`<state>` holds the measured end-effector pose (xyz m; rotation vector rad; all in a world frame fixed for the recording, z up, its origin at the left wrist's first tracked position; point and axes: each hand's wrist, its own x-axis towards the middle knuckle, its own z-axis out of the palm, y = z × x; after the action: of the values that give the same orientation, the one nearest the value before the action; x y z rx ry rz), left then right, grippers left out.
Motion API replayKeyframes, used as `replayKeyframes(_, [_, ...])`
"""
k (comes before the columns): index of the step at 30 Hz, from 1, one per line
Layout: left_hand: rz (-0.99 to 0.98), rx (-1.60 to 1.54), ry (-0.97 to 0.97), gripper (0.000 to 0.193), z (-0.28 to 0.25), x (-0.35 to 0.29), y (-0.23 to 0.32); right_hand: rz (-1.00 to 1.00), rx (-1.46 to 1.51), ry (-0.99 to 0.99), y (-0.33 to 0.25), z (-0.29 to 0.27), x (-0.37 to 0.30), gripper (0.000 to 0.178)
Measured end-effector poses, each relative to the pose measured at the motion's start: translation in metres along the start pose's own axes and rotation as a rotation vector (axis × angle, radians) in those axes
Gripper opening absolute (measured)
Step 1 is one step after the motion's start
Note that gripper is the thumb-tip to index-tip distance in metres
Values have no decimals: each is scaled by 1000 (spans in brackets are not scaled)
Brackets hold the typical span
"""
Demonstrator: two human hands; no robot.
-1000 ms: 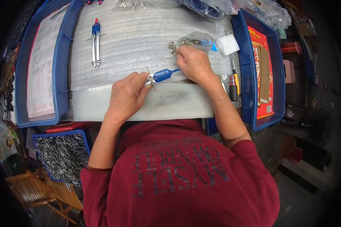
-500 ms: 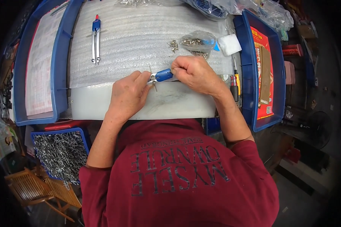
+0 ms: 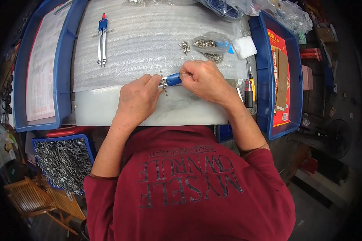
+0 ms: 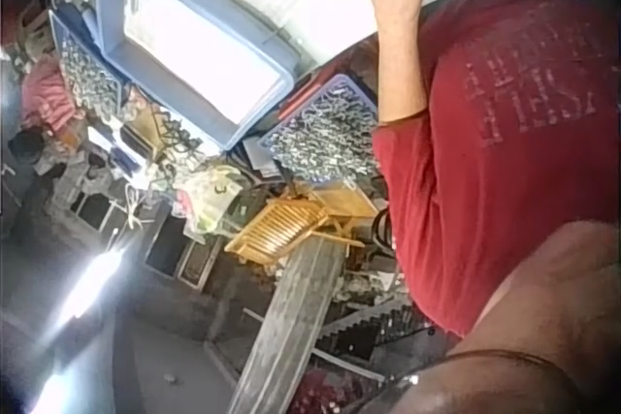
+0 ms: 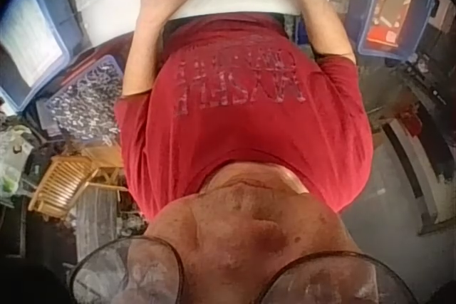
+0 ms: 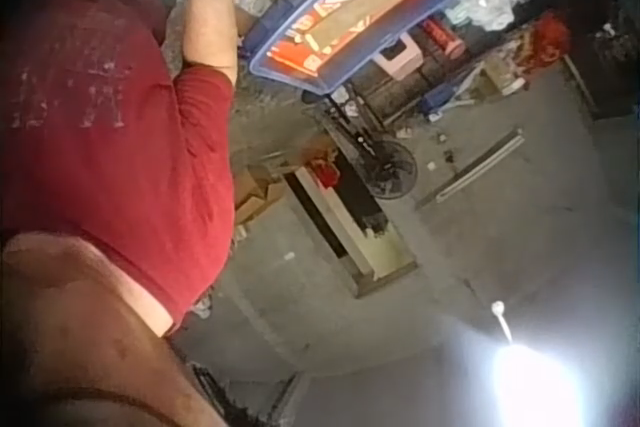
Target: Manually assembling small blue plastic and metal components.
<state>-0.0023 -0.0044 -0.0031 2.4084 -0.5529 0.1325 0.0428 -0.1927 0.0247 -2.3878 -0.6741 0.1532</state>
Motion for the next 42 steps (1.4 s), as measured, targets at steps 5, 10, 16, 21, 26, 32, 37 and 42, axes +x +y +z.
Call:
replayKeyframes(5, [5,29,-5,28,1,0,1,59,-90,-4,-7,3,0,8])
replayKeyframes(10, [-19,46,-31,27,1,1,1,138,-76,-1,-4,7,1,9])
replayKeyframes(16, [-59,5,-68,25,-4,5,0,163,51,-13,3,-3,-2,17])
replayKeyframes(21, [-76,-68,-71,24,-7,7,2,9,154,122,17,2,-7,18])
replayKeyframes(26, [-84,-74,-77,24,-7,6,2,-78,98,91,13,6,-6,17])
replayKeyframes(32, [-86,-123,-67,25,-8,6,0,262,449,-105,13,9,-3,19])
replayKeyframes(37, [-79,-91,-54,26,-6,4,-1,206,471,-20,16,16,-6,20])
replayKeyframes(42, [-66,-103,-54,26,-7,4,-1,240,547,-107,25,14,-11,22])
